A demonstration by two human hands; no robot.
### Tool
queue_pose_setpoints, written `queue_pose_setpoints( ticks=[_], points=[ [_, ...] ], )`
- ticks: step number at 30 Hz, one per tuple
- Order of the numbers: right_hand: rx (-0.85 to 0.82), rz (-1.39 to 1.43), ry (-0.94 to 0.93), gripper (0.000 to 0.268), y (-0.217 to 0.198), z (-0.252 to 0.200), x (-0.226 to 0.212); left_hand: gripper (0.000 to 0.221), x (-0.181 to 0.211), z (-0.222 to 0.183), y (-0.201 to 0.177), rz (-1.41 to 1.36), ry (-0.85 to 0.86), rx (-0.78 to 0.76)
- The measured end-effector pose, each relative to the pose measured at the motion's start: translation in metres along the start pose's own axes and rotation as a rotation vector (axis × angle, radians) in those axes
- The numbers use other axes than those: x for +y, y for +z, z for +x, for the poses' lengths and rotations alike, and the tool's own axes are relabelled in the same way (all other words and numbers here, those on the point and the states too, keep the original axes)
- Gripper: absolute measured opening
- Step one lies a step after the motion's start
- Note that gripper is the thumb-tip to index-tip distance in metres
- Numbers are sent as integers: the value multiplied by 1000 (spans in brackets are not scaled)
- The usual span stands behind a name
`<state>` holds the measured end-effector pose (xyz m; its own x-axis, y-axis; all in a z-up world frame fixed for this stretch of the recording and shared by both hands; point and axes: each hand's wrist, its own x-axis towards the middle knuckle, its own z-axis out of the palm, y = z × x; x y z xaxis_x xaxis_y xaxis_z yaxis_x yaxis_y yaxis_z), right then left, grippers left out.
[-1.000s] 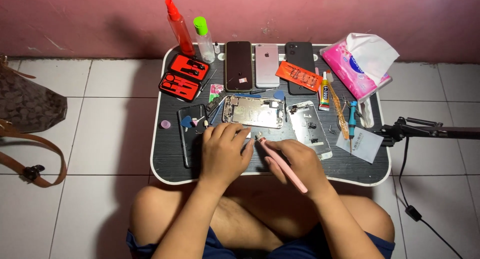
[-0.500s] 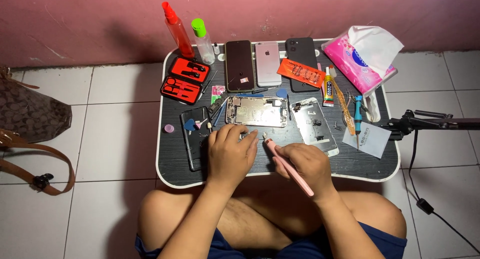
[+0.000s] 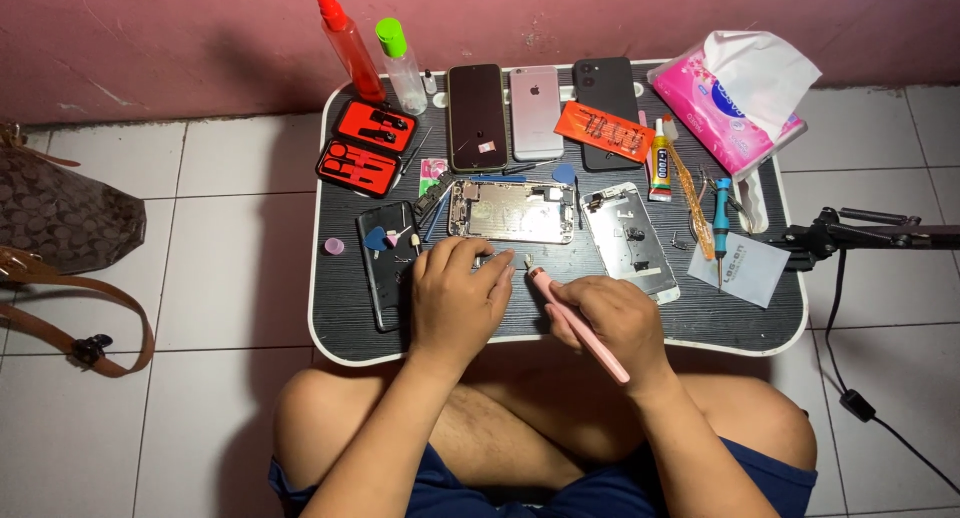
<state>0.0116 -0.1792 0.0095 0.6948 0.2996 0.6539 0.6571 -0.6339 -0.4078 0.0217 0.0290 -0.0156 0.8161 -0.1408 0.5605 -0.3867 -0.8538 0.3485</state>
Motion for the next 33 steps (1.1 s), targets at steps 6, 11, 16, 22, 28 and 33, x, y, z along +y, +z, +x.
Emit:
queue_pose_setpoints(
  ticks=[6, 11, 16, 22, 28, 33],
  points=[
    [-16, 27, 25, 15, -2, 1, 0, 16, 2, 2, -2, -2, -5, -14],
    [-46, 183, 144, 15, -4, -1, 3, 15, 2, 0, 0, -15, -27, -13],
    [-127, 321, 257, 21, -16, 26, -14, 14, 1, 0, -2, -15, -33, -17],
    [-161, 439, 390, 16, -2, 14, 2, 15, 1, 1, -2, -22, -36, -23],
    [-129, 301, 369, 12, 1, 7, 3, 15, 1, 1, -1, -37, -42, -21],
    [-111, 253, 321, 12, 3, 5, 2, 15, 3, 2, -5, -47, -60, -42]
  ],
)
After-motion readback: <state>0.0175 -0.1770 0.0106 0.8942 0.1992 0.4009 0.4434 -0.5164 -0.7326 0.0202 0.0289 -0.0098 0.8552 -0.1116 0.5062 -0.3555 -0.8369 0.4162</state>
